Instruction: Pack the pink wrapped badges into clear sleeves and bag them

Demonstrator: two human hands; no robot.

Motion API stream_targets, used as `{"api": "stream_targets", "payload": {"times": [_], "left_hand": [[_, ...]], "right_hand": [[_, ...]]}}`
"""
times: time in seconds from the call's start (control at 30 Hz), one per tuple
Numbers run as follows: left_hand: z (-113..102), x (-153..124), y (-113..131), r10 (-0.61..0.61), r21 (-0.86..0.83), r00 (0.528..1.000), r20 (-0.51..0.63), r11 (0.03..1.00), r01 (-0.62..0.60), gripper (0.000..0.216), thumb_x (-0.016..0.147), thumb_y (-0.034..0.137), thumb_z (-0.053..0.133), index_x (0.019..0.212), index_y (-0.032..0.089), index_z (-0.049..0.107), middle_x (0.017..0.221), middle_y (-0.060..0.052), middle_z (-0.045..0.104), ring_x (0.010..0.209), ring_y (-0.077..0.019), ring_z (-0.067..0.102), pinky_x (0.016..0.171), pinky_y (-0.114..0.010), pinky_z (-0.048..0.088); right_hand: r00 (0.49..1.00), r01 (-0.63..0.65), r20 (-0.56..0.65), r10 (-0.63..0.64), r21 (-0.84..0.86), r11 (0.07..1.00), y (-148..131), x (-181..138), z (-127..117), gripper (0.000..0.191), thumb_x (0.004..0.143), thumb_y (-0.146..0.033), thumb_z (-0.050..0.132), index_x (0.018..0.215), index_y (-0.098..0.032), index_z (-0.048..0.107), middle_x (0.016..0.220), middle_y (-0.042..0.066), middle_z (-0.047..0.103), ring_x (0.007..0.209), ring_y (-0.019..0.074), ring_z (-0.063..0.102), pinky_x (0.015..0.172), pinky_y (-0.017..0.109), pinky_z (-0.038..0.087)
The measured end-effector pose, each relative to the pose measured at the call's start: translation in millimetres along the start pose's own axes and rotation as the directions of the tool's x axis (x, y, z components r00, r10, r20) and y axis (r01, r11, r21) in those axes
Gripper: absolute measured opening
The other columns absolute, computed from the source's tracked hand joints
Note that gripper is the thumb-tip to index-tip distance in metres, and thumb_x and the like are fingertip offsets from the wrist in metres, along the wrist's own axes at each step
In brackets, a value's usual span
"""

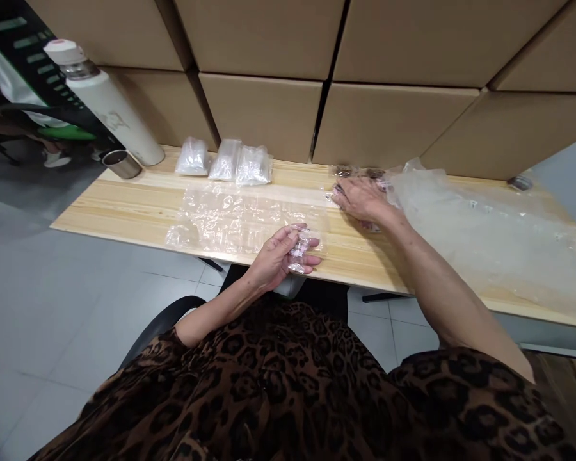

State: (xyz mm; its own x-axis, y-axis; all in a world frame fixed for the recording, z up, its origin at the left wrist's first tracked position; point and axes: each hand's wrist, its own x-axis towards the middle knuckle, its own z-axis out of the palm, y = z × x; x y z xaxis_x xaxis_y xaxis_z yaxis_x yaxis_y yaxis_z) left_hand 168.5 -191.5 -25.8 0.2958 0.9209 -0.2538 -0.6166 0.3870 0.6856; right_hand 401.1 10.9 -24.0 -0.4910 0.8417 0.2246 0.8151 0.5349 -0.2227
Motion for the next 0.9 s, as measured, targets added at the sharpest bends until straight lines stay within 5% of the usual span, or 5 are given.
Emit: {"api": "stream_targets", "payload": {"times": [0.23, 0.4, 0.53, 0.67, 0.9], "left_hand": [[0.6, -3.4, 0.4, -0.010, -0.032, 1.000, -0.027, 0.999, 0.009, 0.043, 0.101, 0.040, 0.070, 0.139, 0.022, 0.061, 0.106, -0.009, 0.080, 0.072, -0.0185, 0.080, 0.073, -0.033, 0.065], [-2.5, -4.9, 3.8, 0.017, -0.085, 0.999, -0.044, 0.996, -0.021, 0.036, 0.105, 0.038, 0.065, 0.137, 0.021, 0.059, 0.108, -0.011, 0.079, 0.080, -0.0218, 0.082, 0.086, -0.042, 0.066], [-4.0, -5.3, 10.1, 0.084, -0.126, 0.992, -0.099, 0.987, -0.096, 0.039, 0.106, 0.043, 0.064, 0.140, 0.024, 0.057, 0.120, -0.013, 0.076, 0.094, -0.0239, 0.082, 0.099, -0.047, 0.063], [5.0, 0.5, 7.6, 0.139, -0.190, 0.981, -0.138, 0.968, -0.164, 0.047, 0.105, 0.046, 0.067, 0.147, 0.028, 0.054, 0.141, -0.015, 0.068, 0.121, -0.0272, 0.076, 0.110, -0.047, 0.058], [16.4, 6.5, -10.2, 0.371, -0.055, 0.908, -0.195, 0.920, -0.388, 0.043, 0.105, 0.037, 0.070, 0.145, 0.035, 0.055, 0.150, -0.004, 0.064, 0.153, -0.0263, 0.054, 0.129, -0.048, 0.040]], "right_hand": [[0.944, -0.267, 0.226, 0.240, 0.096, 0.959, 3.1, 20.4, -15.6, 0.039, 0.075, -0.038, 0.098, 0.101, -0.019, 0.075, 0.082, 0.005, 0.072, 0.073, 0.0203, 0.061, 0.071, 0.036, 0.048], [0.863, -0.504, 0.150, 0.482, 0.236, 0.831, -10.2, 6.0, -35.4, 0.040, 0.064, -0.024, 0.103, 0.068, -0.023, 0.064, 0.059, -0.003, 0.058, 0.059, 0.0132, 0.046, 0.059, 0.033, 0.035], [0.828, -0.342, -0.070, 0.556, 0.722, 0.602, -39.6, -28.8, -50.6, 0.049, 0.058, -0.050, 0.105, 0.074, -0.024, 0.066, 0.067, 0.002, 0.064, 0.059, 0.0169, 0.054, 0.054, 0.035, 0.041], [0.897, -0.148, 0.013, 0.441, 0.951, 0.272, -100.5, -67.6, -41.2, 0.051, 0.057, -0.051, 0.105, 0.082, -0.027, 0.068, 0.084, 0.004, 0.076, 0.066, 0.0200, 0.066, 0.052, 0.036, 0.054], [0.888, -0.072, -0.027, 0.459, 0.978, 0.197, -173.2, -93.6, 12.7, 0.055, 0.063, -0.061, 0.102, 0.081, -0.024, 0.067, 0.071, -0.004, 0.066, 0.059, 0.0103, 0.055, 0.054, 0.024, 0.050]]}}
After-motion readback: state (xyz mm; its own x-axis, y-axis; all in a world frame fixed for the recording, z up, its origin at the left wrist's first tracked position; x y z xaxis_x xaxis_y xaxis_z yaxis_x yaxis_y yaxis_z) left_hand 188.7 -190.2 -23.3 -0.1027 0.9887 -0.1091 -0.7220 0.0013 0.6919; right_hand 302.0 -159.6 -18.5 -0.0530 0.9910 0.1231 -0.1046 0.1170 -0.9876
